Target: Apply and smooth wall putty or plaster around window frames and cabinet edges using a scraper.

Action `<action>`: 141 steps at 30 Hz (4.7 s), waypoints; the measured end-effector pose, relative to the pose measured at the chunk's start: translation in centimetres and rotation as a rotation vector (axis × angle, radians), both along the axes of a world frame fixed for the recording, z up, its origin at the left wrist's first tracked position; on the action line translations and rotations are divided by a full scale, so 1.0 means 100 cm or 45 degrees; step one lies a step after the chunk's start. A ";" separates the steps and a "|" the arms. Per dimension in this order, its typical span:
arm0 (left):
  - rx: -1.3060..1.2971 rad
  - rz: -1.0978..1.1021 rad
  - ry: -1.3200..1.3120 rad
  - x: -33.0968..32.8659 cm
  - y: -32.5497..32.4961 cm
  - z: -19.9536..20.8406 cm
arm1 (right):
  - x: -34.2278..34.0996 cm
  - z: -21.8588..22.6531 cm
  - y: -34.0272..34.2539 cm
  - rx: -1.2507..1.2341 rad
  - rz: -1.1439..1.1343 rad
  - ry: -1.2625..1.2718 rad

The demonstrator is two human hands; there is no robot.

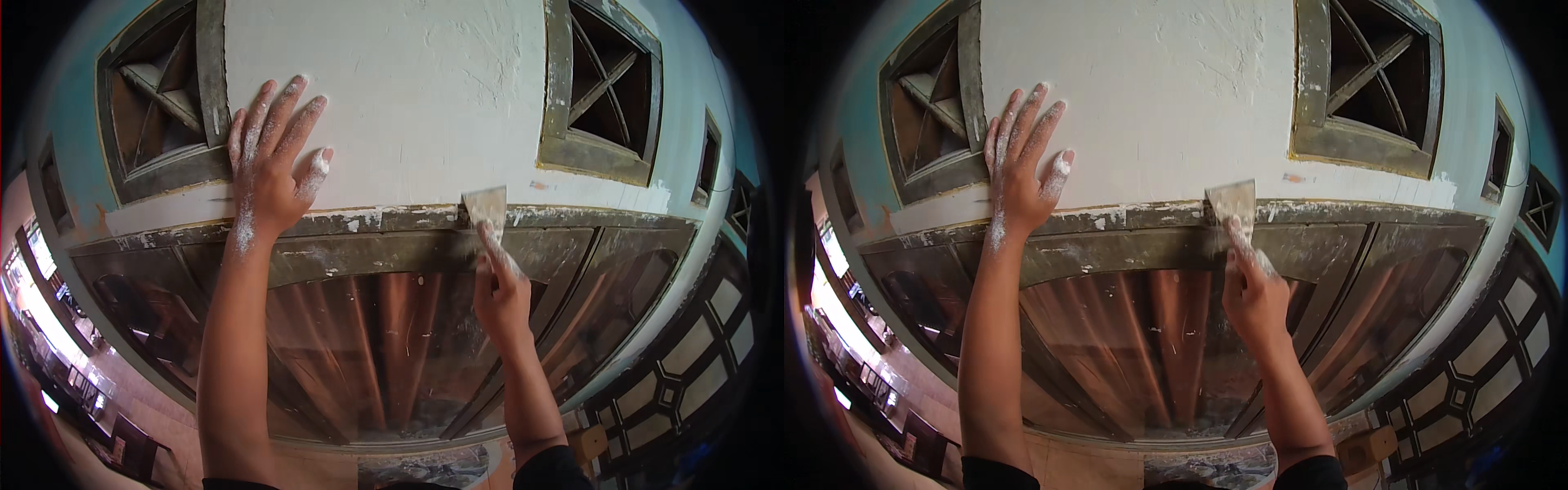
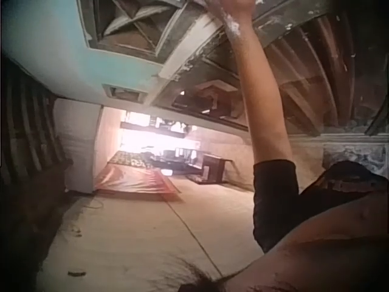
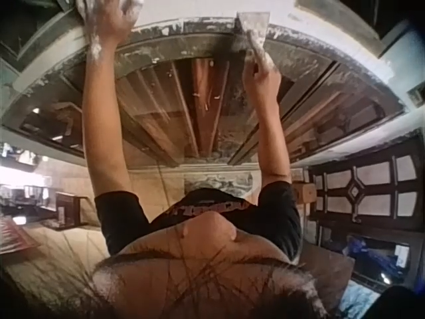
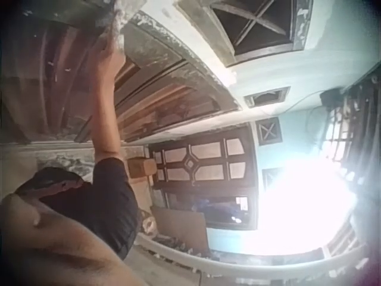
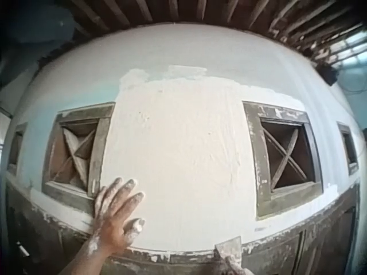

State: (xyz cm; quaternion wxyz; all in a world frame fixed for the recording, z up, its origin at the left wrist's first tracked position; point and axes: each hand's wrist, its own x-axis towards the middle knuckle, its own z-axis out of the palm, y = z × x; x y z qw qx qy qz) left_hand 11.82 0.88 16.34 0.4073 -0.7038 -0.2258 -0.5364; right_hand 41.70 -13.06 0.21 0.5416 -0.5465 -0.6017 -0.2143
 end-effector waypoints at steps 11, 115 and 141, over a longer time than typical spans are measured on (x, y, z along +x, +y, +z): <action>0.035 0.000 -0.019 -0.007 0.000 0.000 | -0.016 -0.011 0.005 0.007 0.126 0.067; 0.122 -0.198 -0.137 -0.002 0.013 -0.003 | -0.083 0.004 0.038 0.199 0.176 0.022; 0.140 -0.162 -0.146 -0.001 0.009 -0.003 | -0.102 -0.001 0.037 0.084 0.201 0.074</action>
